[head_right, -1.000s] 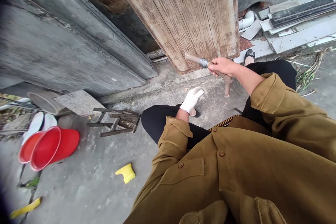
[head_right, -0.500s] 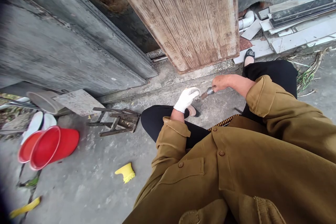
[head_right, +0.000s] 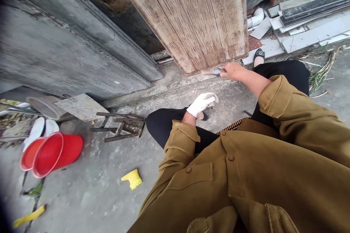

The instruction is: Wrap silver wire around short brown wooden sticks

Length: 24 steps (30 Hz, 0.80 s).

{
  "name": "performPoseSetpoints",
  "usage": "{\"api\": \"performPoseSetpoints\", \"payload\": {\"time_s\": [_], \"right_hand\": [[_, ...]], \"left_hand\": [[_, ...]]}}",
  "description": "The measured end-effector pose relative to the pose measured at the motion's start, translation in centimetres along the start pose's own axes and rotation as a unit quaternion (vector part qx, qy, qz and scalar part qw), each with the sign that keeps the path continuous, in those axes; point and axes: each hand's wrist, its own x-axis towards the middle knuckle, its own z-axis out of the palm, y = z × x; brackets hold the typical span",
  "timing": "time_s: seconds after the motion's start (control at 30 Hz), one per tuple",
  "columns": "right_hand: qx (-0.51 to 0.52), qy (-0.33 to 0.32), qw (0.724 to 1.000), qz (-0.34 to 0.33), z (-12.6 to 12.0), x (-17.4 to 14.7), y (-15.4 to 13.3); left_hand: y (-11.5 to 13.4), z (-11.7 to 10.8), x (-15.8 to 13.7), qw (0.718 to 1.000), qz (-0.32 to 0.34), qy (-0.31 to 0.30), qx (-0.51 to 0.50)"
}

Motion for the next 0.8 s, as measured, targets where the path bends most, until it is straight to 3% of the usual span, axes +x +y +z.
{"api": "performPoseSetpoints", "payload": {"time_s": [0.07,0.13,0.2,0.27,0.4,0.5,0.57,0.7,0.8], "right_hand": [[-0.156,-0.046,0.987,-0.012,0.9,0.3,0.3],[-0.218,-0.16,0.961,-0.053,1.7,0.2,0.2],[-0.19,-0.287,0.935,-0.087,2.4,-0.1,0.1],[-0.136,-0.371,0.913,-0.097,2.9,-0.4,-0.1],[-0.014,-0.431,0.893,-0.128,2.5,-1.0,-0.4],[0.07,-0.397,0.902,-0.153,1.0,-1.7,-0.9],[0.127,-0.327,0.926,-0.141,0.0,-2.2,-1.3],[0.247,-0.105,0.961,-0.068,-0.8,-2.1,-1.7],[0.215,-0.009,0.977,-0.006,-0.1,-0.9,-1.2]], "left_hand": [[0.4,-0.4,-0.2,1.0,0.004,0.015,0.003],[0.6,-1.1,-0.6,0.998,0.013,0.052,0.018],[0.6,-2.0,-1.0,0.995,0.021,0.086,0.035],[0.4,-2.6,-1.3,0.993,0.019,0.105,0.043],[-0.3,-3.3,-1.2,0.987,0.008,0.152,0.043],[-1.0,-3.3,-0.5,0.981,0.021,0.188,0.043],[-1.4,-3.0,-0.1,0.98,0.021,0.195,0.031],[-1.3,-2.0,0.1,0.994,0.008,0.106,-0.021],[-0.6,-1.2,-0.1,0.997,0.015,0.064,-0.047]]}}
